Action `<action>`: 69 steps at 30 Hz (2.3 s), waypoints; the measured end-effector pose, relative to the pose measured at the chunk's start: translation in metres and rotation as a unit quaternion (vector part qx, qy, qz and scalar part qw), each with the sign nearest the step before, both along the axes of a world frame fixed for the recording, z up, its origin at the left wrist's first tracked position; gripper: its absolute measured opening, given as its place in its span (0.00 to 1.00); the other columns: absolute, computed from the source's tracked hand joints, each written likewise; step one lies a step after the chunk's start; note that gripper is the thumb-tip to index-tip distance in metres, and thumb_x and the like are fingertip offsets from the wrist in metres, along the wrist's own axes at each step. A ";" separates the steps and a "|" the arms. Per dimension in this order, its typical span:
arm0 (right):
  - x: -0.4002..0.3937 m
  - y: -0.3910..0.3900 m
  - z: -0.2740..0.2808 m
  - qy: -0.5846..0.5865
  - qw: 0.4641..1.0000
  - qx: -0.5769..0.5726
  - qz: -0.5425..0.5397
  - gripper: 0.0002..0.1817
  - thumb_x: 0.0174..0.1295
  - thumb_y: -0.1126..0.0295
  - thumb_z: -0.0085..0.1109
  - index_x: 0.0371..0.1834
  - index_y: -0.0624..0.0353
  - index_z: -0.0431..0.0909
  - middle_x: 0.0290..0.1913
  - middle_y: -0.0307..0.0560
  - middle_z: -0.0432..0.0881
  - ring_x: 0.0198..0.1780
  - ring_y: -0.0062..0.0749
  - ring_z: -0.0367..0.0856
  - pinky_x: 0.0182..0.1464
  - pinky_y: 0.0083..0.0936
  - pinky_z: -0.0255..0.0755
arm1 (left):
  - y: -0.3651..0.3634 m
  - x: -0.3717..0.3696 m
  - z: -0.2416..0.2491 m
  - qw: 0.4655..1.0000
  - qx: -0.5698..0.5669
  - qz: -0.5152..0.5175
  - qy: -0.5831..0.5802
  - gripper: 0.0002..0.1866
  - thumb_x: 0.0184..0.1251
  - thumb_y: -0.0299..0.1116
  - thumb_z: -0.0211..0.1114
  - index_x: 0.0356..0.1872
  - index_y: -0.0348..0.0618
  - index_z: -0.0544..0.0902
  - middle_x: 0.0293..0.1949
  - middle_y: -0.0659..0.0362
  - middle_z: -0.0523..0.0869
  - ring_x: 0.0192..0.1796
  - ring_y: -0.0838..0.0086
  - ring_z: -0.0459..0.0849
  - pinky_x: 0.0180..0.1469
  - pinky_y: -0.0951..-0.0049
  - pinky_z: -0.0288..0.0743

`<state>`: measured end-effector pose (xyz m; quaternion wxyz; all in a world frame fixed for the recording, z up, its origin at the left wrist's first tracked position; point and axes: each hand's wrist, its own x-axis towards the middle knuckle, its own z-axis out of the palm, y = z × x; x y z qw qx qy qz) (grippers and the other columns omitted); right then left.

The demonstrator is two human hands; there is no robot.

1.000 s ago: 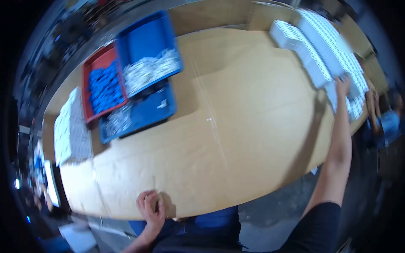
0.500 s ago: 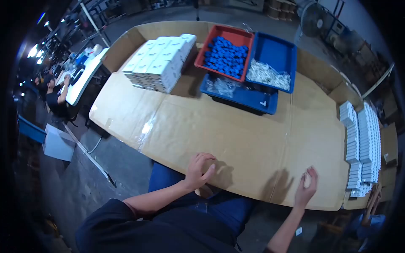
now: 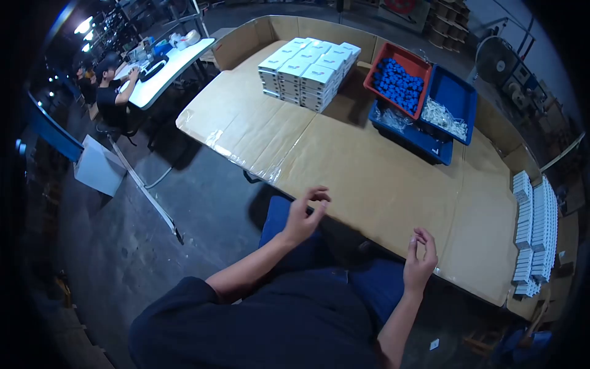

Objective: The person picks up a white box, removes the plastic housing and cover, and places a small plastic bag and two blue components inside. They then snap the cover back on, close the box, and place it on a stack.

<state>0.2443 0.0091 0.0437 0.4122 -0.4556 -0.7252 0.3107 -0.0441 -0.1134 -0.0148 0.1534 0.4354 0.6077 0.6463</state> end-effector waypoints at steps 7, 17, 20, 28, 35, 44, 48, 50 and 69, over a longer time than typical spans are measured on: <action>-0.069 0.057 0.051 -0.034 0.993 0.029 0.108 0.15 0.74 0.76 0.63 0.61 0.66 0.82 0.49 0.49 0.90 0.52 0.30 0.87 0.60 0.28 0.78 | -0.017 -0.060 -0.027 0.982 -0.019 0.181 -0.053 0.13 0.76 0.28 0.64 0.58 0.37 0.81 0.43 0.56 0.90 0.47 0.74 0.86 0.54 0.71 0.77; -0.270 0.243 0.089 -0.002 0.968 -0.009 0.252 0.13 0.77 0.71 0.62 0.59 0.65 0.82 0.42 0.45 0.89 0.39 0.21 0.85 0.46 0.21 0.80 | 0.066 -0.193 -0.012 0.911 -0.136 0.262 0.288 0.25 0.67 0.33 0.71 0.64 0.40 0.77 0.61 0.46 0.78 0.65 0.50 0.74 0.70 0.53 0.67; -0.343 0.308 0.096 -0.015 0.961 -0.004 0.277 0.13 0.76 0.69 0.62 0.57 0.67 0.82 0.37 0.46 0.89 0.35 0.23 0.86 0.40 0.22 0.81 | 0.073 -0.197 -0.017 0.908 -0.196 0.259 0.266 0.31 0.67 0.39 0.72 0.69 0.42 0.73 0.69 0.43 0.70 0.72 0.44 0.66 0.74 0.47 0.62; -0.521 0.510 0.046 -0.232 0.952 0.051 0.195 0.37 0.68 0.47 0.70 0.65 0.72 0.77 0.44 0.60 0.90 0.41 0.40 0.92 0.45 0.33 0.85 | 0.083 -0.206 -0.012 0.875 -0.308 0.276 0.254 0.34 0.64 0.42 0.74 0.68 0.41 0.74 0.72 0.45 0.68 0.74 0.47 0.65 0.75 0.47 0.57; -0.569 0.525 0.028 -0.210 0.954 -0.117 0.178 0.50 0.59 0.44 0.79 0.68 0.81 0.72 0.56 0.67 0.85 0.52 0.39 0.90 0.47 0.36 0.86 | 0.092 -0.211 -0.009 0.874 -0.353 0.247 0.225 0.35 0.61 0.41 0.75 0.68 0.42 0.74 0.73 0.43 0.66 0.77 0.46 0.62 0.76 0.45 0.54; -0.560 0.540 0.010 -0.080 0.942 -0.249 0.209 0.27 0.60 0.52 0.81 0.46 0.66 0.87 0.43 0.48 0.89 0.42 0.27 0.86 0.36 0.23 0.77 | 0.096 -0.214 -0.011 0.871 -0.372 0.234 0.221 0.34 0.60 0.41 0.75 0.67 0.42 0.75 0.70 0.43 0.69 0.76 0.46 0.64 0.76 0.45 0.56; -0.557 0.532 0.026 -0.062 0.956 -0.222 0.183 0.19 0.63 0.59 0.79 0.44 0.65 0.87 0.40 0.43 0.89 0.34 0.21 0.84 0.37 0.20 0.75 | 0.094 -0.212 -0.012 0.873 -0.362 0.232 0.229 0.34 0.59 0.41 0.75 0.66 0.42 0.75 0.69 0.43 0.70 0.75 0.47 0.65 0.75 0.46 0.56; -0.560 0.531 0.027 0.086 0.959 -0.198 0.185 0.19 0.63 0.61 0.80 0.45 0.66 0.87 0.40 0.43 0.90 0.36 0.21 0.84 0.39 0.21 0.76 | 0.093 -0.213 -0.012 0.878 -0.349 0.232 0.232 0.34 0.60 0.41 0.75 0.66 0.41 0.75 0.69 0.43 0.70 0.75 0.47 0.66 0.75 0.47 0.56; -0.162 0.139 0.149 0.289 0.929 -0.065 0.223 0.18 0.68 0.84 0.67 0.61 0.66 0.83 0.47 0.38 0.86 0.54 0.21 0.83 0.60 0.24 0.81 | 0.072 -0.183 -0.022 0.957 -0.051 0.228 0.169 0.15 0.77 0.35 0.65 0.58 0.39 0.82 0.52 0.51 0.86 0.57 0.61 0.84 0.61 0.59 0.75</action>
